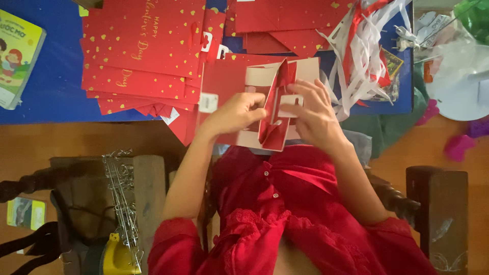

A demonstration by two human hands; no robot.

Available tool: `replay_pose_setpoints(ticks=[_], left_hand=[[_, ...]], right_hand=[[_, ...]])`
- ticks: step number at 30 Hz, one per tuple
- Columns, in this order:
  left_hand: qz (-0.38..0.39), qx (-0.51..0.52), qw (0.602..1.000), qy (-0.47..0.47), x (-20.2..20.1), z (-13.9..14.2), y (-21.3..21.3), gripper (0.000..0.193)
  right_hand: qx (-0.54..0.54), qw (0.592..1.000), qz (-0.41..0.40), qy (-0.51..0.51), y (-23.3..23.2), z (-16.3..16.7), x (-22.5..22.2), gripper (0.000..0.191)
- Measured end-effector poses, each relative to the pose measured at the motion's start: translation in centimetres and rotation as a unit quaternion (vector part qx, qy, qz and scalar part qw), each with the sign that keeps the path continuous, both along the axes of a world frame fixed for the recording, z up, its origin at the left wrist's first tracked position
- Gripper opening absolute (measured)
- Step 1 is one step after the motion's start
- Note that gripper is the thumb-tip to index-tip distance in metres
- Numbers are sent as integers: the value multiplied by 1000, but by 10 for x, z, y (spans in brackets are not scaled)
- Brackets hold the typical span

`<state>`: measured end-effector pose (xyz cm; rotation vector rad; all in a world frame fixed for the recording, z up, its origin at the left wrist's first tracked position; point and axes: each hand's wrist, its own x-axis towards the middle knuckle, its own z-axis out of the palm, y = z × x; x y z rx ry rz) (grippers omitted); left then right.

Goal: The person sits at a table with a stack of red Valentine's Day paper gift bags and attaches white and red ribbon handles to them. They thread the ribbon through the bag's punched holes, tie or secure it, and set the finished bag aside, working through the bags one at a time.

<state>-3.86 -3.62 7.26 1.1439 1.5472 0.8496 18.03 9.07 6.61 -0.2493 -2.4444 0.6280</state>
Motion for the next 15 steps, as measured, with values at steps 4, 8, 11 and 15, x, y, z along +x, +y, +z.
replay_pose_setpoints(ticks=[4, 8, 11, 15], left_hand=[[46, 178, 973, 138, 16, 54, -13, 24], [103, 359, 869, 324, 45, 101, -34, 15], [76, 537, 723, 429, 65, 122, -44, 6], [-69, 477, 739, 471, 87, 116, -46, 23]], right_hand=[[72, 996, -13, 58, -2, 3, -6, 24], [-43, 987, -66, 138, 3, -6, 2, 14], [-158, 962, -145, 167, -1, -19, 15, 4], [-342, 906, -203, 147, -7, -41, 17, 3]])
